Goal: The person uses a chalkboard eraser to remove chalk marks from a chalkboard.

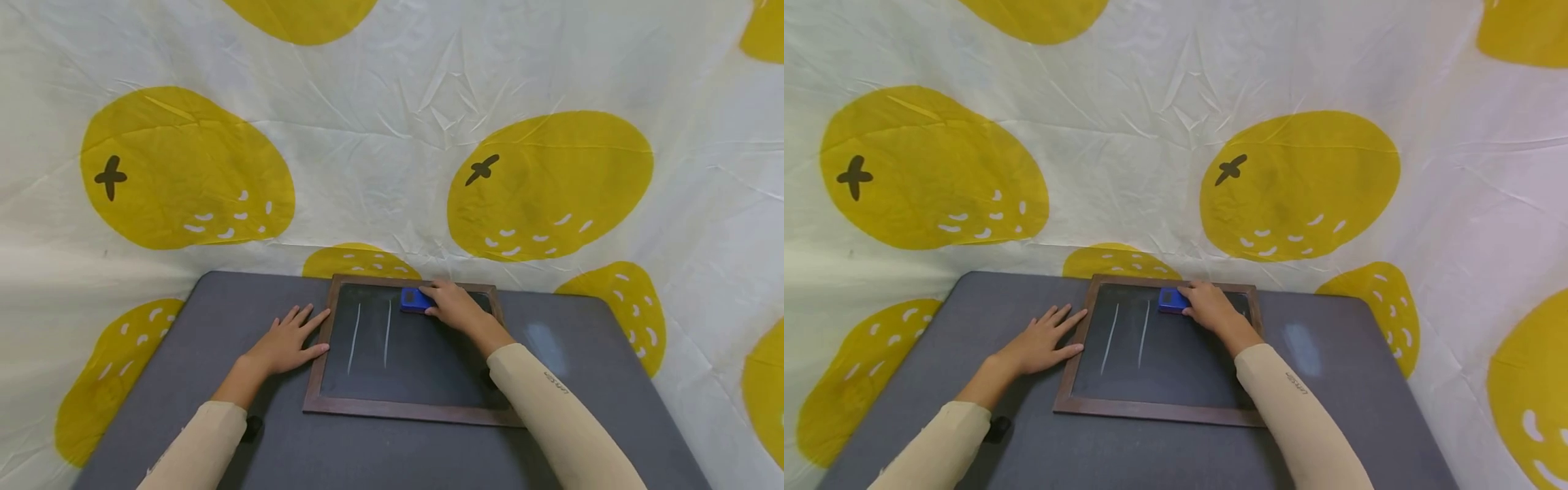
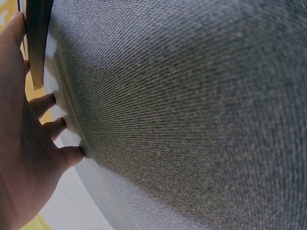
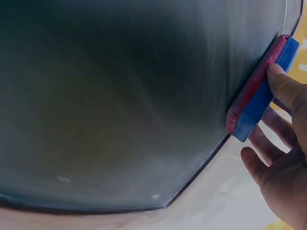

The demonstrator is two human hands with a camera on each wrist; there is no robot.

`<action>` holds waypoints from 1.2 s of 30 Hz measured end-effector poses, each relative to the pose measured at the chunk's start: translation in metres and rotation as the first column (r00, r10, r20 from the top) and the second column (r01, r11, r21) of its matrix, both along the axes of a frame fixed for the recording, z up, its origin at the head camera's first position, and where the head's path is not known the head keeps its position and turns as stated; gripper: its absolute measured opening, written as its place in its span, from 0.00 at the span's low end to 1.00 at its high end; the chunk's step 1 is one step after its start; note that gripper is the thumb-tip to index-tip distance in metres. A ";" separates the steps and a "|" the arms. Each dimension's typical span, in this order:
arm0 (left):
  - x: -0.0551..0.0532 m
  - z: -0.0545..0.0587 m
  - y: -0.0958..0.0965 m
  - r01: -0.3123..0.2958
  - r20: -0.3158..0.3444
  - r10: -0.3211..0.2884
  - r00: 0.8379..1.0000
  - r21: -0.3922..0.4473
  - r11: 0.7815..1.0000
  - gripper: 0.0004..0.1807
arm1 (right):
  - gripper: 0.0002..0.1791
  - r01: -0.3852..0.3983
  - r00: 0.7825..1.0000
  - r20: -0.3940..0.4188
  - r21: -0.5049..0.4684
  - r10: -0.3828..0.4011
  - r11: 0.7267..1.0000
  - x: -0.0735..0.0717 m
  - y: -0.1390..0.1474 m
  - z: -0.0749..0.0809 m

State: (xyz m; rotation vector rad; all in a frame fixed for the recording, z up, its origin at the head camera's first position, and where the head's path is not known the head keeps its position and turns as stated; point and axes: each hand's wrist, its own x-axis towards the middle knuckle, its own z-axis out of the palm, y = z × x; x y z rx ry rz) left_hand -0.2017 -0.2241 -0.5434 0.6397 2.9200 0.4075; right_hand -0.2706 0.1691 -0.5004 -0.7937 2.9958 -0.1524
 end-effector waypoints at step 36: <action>0.000 0.005 0.004 0.001 0.017 -0.001 1.000 -0.015 1.000 0.44 | 0.33 -0.131 0.991 -0.017 -0.100 0.130 0.986 0.057 0.014 -0.004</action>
